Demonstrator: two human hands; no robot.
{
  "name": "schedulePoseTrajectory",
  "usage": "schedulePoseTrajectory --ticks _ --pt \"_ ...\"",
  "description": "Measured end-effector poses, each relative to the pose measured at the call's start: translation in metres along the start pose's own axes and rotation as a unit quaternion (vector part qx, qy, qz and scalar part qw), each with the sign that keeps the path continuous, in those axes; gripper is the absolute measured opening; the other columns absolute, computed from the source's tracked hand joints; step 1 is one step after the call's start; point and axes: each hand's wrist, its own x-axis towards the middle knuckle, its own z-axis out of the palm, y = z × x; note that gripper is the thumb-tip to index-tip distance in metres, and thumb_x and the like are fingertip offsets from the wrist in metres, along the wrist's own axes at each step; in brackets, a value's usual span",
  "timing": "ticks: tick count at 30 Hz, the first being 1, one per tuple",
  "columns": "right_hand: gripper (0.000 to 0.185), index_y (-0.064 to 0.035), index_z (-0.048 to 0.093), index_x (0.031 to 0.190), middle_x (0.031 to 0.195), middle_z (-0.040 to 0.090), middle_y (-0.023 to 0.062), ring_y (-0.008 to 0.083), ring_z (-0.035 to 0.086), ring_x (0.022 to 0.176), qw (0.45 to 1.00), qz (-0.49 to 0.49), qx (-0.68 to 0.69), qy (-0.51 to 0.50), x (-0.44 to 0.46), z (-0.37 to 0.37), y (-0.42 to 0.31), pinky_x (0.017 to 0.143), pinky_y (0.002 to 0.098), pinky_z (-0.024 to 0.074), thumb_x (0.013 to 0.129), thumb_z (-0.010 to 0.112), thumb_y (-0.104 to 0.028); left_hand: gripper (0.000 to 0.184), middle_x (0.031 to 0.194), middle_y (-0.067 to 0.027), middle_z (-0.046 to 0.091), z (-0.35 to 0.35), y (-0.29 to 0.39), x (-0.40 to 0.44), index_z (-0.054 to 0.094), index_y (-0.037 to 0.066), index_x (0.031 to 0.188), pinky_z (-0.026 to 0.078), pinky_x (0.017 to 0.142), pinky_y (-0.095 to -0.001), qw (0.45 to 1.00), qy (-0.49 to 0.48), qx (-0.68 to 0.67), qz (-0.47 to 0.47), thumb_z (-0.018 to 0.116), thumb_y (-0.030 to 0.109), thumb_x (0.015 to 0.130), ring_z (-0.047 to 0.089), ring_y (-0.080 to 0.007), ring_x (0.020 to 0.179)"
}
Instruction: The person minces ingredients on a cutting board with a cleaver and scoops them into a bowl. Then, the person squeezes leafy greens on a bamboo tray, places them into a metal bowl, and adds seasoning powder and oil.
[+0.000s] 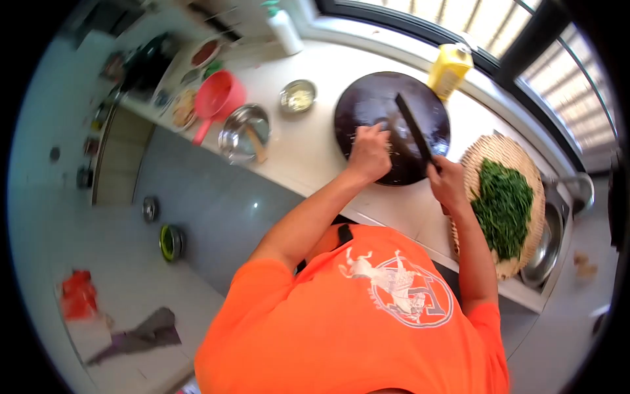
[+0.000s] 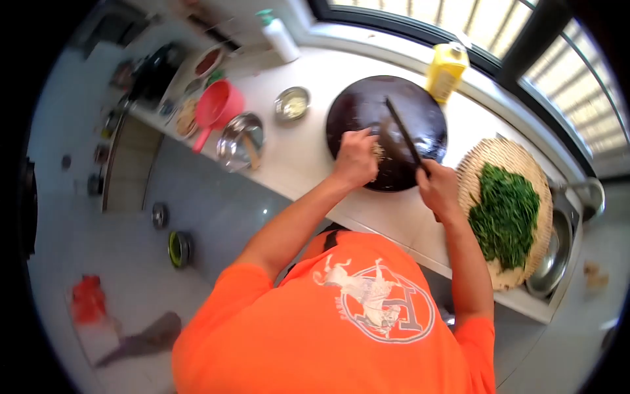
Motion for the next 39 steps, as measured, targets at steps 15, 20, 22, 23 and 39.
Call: schedulePoseTrajectory --ticks 15,20,22,23,39 --pt "0.014 0.004 0.065 0.087 0.056 0.055 0.0071 0.01 0.048 0.049 0.999 0.014 0.043 0.017 -0.002 0.019 -0.027 0.048 0.0324 0.0381 0.094 0.065 -0.009 0.01 0.097 -0.0195 0.062 -0.049 0.022 0.022 0.065 -0.001 0.086 0.053 0.085 -0.0446 0.995 -0.067 0.005 -0.075 0.063 0.006 0.079 0.063 -0.0374 0.093" --pt "0.018 0.0026 0.064 0.085 0.058 0.055 0.0025 0.0099 0.052 0.047 0.982 0.103 0.159 0.0 -0.003 0.028 -0.023 0.045 0.0282 0.0391 0.098 0.062 -0.01 0.007 0.089 -0.0194 0.062 -0.021 -0.026 0.0 0.061 0.001 0.08 0.054 0.076 -0.0483 0.994 -0.101 0.028 -0.03 0.061 0.006 0.085 0.065 -0.0391 0.087" --pt "0.019 0.002 0.064 0.085 0.059 0.055 0.0023 0.0104 0.053 0.046 0.969 0.145 0.201 -0.001 -0.012 0.031 -0.018 0.044 0.0272 0.04 0.099 0.062 -0.011 0.01 0.091 -0.0207 0.063 -0.045 -0.025 -0.002 0.061 0.0 0.08 0.054 0.076 -0.0496 0.997 -0.032 -0.046 -0.049 0.06 0.007 0.087 0.065 -0.0397 0.089" --pt "0.019 0.0015 0.063 0.084 0.059 0.056 0.0026 0.0114 0.054 0.045 0.963 0.162 0.213 0.017 -0.016 0.035 -0.013 0.043 0.0273 0.0406 0.099 0.062 -0.011 0.013 0.089 -0.0209 0.065 -0.052 -0.029 -0.003 0.063 -0.001 0.081 0.054 0.075 -0.0499 0.995 -0.012 -0.068 -0.072 0.063 0.01 0.087 0.066 -0.0405 0.086" --pt "0.019 0.0038 0.063 0.086 0.06 0.057 0.0069 0.0159 0.055 0.045 0.938 0.263 0.184 0.128 -0.011 0.092 -0.075 0.043 0.0314 0.0446 0.099 0.061 -0.01 0.017 0.08 -0.008 0.074 -0.302 -0.195 0.013 0.073 -0.002 0.091 0.056 0.068 -0.0286 0.909 0.037 -0.292 -0.295 0.072 0.015 0.092 0.069 -0.0127 0.073"
